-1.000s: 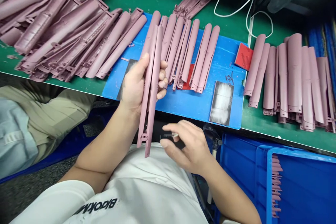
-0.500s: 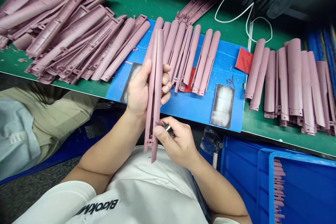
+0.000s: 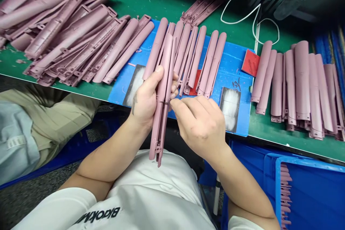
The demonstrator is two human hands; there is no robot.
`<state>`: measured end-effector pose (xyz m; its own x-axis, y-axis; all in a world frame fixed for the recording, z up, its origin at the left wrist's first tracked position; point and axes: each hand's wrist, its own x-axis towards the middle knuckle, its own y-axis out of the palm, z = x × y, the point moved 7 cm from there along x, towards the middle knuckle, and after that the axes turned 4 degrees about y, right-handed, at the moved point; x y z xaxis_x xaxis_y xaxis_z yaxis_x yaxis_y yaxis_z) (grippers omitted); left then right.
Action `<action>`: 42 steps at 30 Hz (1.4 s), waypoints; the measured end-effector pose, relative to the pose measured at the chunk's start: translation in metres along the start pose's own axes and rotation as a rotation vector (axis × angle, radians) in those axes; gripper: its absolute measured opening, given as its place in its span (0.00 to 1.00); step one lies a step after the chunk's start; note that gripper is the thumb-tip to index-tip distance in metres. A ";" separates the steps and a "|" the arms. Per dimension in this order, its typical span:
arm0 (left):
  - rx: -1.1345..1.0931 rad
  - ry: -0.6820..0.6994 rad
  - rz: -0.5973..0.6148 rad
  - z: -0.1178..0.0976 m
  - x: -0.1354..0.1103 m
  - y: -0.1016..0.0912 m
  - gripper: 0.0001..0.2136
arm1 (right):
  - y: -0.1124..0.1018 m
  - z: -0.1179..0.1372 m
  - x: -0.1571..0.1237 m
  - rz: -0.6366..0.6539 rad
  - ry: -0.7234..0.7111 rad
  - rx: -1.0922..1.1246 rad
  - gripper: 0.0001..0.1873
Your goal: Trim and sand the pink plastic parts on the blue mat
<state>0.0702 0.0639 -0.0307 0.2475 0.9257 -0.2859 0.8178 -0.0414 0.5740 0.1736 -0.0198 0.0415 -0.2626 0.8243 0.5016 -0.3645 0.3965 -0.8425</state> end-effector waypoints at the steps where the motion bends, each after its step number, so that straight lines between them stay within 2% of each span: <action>1: 0.000 -0.003 0.000 0.000 0.000 0.000 0.20 | 0.000 0.001 0.001 -0.004 -0.011 -0.009 0.08; 9: -0.014 -0.033 0.032 0.003 0.003 0.001 0.23 | 0.000 0.007 -0.006 0.017 -0.038 -0.004 0.12; 14: -0.019 -0.083 -0.003 0.008 0.004 -0.002 0.28 | -0.001 0.012 -0.016 0.058 -0.050 0.016 0.11; 20: 0.002 -0.056 0.001 0.006 0.006 -0.003 0.27 | -0.001 0.020 -0.033 0.126 -0.087 0.060 0.10; 27: -0.018 -0.057 0.027 0.007 0.009 -0.001 0.26 | -0.002 0.032 -0.054 0.216 -0.103 0.172 0.11; 33: -0.045 -0.046 0.009 0.003 0.014 -0.004 0.26 | -0.007 0.053 -0.070 0.337 -0.220 0.412 0.07; 35: -0.086 -0.067 0.017 0.002 0.014 -0.003 0.27 | -0.006 0.044 -0.071 0.323 -0.098 0.565 0.05; 37: -0.130 -0.096 0.031 0.003 0.013 0.000 0.29 | 0.003 0.023 -0.070 0.288 0.170 0.704 0.06; 40: -0.170 -0.105 0.050 0.006 0.010 0.006 0.29 | 0.032 0.005 -0.075 0.356 0.559 0.908 0.17; 42: -0.162 -0.078 0.072 0.008 0.007 0.010 0.28 | 0.049 0.008 -0.076 0.415 0.674 1.075 0.17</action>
<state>0.0847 0.0672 -0.0328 0.3472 0.8903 -0.2946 0.7039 -0.0399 0.7091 0.1681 -0.0662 -0.0364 -0.1487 0.9664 -0.2095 -0.9657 -0.1876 -0.1798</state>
